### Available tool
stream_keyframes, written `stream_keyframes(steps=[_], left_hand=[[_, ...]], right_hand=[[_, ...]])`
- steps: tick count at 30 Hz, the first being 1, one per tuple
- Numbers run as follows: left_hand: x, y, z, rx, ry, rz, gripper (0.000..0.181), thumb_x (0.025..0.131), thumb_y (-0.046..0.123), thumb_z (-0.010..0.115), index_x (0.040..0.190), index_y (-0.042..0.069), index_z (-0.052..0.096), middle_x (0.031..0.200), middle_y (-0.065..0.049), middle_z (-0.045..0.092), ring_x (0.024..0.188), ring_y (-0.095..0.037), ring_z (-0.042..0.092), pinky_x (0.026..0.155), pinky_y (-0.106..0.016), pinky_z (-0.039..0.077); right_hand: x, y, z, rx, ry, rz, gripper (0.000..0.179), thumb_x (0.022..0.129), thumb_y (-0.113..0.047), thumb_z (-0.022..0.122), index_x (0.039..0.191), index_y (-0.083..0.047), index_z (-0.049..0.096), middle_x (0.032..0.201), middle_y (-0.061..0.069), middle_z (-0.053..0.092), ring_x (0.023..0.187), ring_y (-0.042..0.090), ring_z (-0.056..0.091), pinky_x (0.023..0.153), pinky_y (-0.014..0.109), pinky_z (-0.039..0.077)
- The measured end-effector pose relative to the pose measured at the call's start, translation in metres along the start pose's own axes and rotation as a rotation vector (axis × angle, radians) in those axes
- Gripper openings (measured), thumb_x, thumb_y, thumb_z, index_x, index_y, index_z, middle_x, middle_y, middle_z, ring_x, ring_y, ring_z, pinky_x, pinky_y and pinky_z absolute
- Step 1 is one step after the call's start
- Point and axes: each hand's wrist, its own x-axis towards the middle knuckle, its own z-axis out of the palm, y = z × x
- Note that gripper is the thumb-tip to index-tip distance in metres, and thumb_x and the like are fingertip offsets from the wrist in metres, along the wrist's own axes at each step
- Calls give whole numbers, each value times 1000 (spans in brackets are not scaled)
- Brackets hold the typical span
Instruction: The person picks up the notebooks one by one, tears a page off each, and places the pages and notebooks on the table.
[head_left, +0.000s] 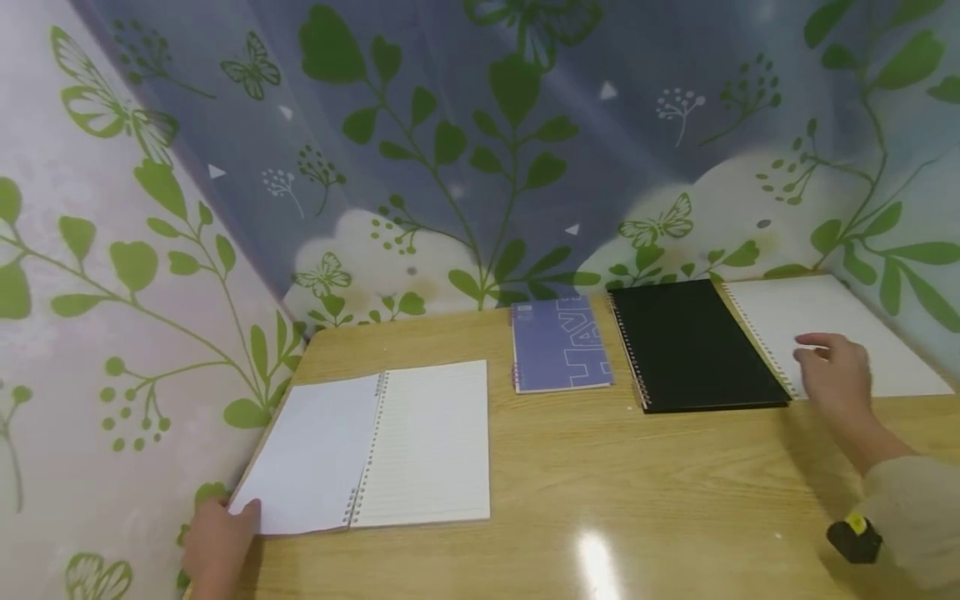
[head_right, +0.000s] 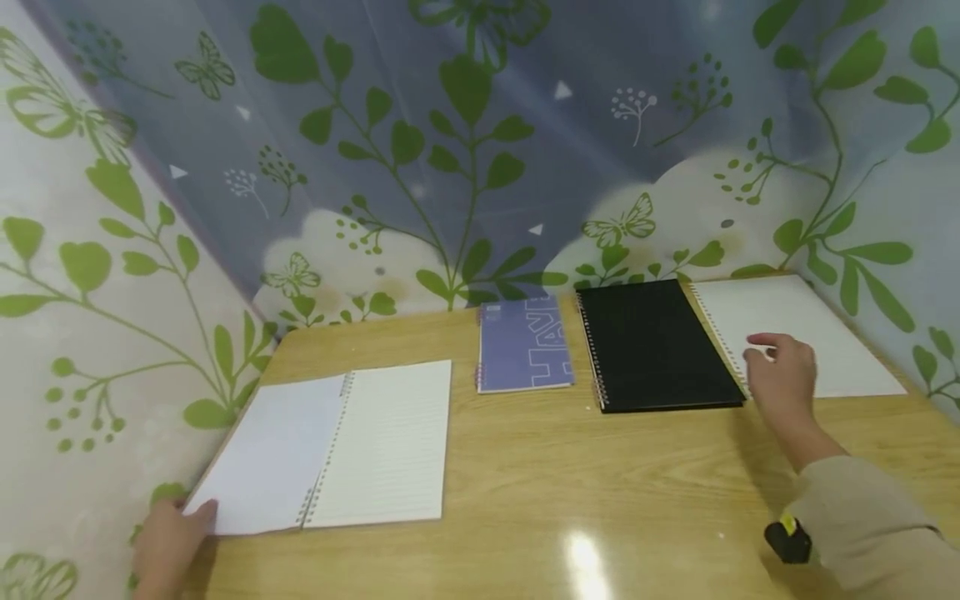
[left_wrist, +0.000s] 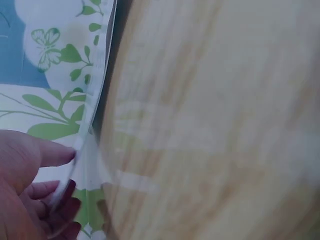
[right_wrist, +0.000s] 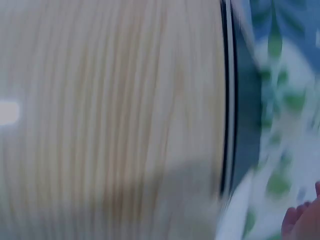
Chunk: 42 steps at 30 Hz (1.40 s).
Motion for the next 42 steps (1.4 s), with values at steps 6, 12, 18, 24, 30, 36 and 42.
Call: stream_keyframes(steps=[6, 12, 18, 24, 30, 36, 42], left_hand=[[5, -1, 2, -84, 13, -46, 54, 88, 25, 51, 127, -11, 38, 125, -34, 43, 110, -52, 42, 90, -60, 36], [7, -4, 4, -226, 65, -63, 52, 88, 19, 50, 131, -7, 37, 131, -33, 39, 119, -51, 35, 100, -59, 27], [8, -4, 3, -392, 70, -116, 55, 88, 21, 51, 135, -5, 37, 136, -32, 37, 128, -48, 28, 106, -55, 21], [8, -4, 0, -544, 49, -137, 60, 89, 27, 54, 136, -6, 35, 136, -31, 38, 127, -45, 33, 107, -51, 27], [23, -11, 5, -757, 31, -226, 68, 87, 36, 60, 138, -1, 34, 131, -21, 47, 103, -21, 61, 82, -28, 52], [39, -21, 29, -903, -61, -197, 75, 83, 42, 65, 142, 10, 33, 119, -5, 55, 71, 8, 58, 72, -20, 54], [34, -13, 40, -883, -122, -159, 78, 77, 45, 70, 140, 15, 36, 90, 14, 59, 73, 1, 62, 70, -23, 55]], right_hand=[[-30, -46, 49, 37, -233, -279, 31, 99, -21, 39, 112, 1, 56, 115, 23, 53, 99, 31, 49, 75, 36, 40], [-64, -81, 99, 62, -594, -481, 27, 98, -23, 44, 110, -4, 60, 109, 12, 63, 99, 26, 58, 77, 35, 49], [-99, -101, 137, -53, -894, -676, 33, 97, -25, 44, 120, -4, 56, 119, 9, 60, 111, 28, 55, 92, 42, 45], [-131, -121, 167, -160, -965, -797, 46, 96, -26, 46, 136, -4, 43, 139, 12, 46, 129, 30, 40, 107, 47, 31], [-153, -138, 181, -244, -979, -877, 49, 95, -28, 45, 140, -12, 38, 147, 6, 35, 135, 27, 32, 110, 44, 27], [-158, -145, 188, -334, -940, -935, 43, 94, -30, 46, 134, -13, 47, 143, 5, 40, 131, 24, 37, 109, 41, 30], [-157, -149, 192, -350, -922, -964, 39, 94, -27, 47, 129, -11, 52, 138, 6, 46, 127, 23, 42, 107, 38, 33]])
